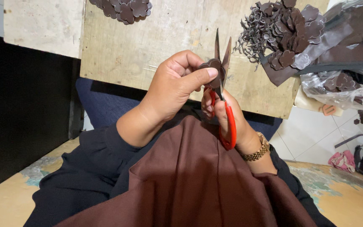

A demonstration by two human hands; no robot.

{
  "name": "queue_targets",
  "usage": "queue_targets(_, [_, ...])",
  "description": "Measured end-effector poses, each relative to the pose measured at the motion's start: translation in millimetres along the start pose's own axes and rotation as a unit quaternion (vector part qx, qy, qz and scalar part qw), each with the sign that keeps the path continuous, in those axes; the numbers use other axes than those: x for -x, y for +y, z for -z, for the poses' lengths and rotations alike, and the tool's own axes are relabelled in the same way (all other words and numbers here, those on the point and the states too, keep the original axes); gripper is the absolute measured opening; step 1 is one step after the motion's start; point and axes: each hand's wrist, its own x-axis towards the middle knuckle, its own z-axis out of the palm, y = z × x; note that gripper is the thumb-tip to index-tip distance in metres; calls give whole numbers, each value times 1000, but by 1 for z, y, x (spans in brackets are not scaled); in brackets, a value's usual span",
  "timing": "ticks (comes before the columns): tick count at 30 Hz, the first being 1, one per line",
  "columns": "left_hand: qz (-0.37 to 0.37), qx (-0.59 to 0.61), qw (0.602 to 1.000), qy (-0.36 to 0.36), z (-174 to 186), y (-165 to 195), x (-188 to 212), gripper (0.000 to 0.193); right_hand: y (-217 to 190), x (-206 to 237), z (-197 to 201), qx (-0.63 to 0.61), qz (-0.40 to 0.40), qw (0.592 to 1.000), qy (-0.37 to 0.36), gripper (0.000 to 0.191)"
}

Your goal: The person trims the edges of small brown leather pieces into a flower-like shape using red-handled scissors. They hold each piece in the left hand and carefully cut around the perimeter, then place the finished piece on a wooden board. The process is repeated for multiple pieces.

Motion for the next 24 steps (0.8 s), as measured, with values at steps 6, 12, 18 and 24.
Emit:
queue_targets(6, [9,-4,1000,10,-1,2,0,7,-3,2,-1,-48,-27,998,2,57])
queue_targets(12, [4,-34,999,3,4,5,0,9,-8,3,-1,-68,-46,996,-22,57])
queue_targets(18, [2,-35,999,-7,6,8,0,10,-9,4,2,-63,-62,996,-24,56])
queue_targets(24, [26,-46,998,22,3,14,1,7,-9,3,2,-67,-64,995,-31,57])
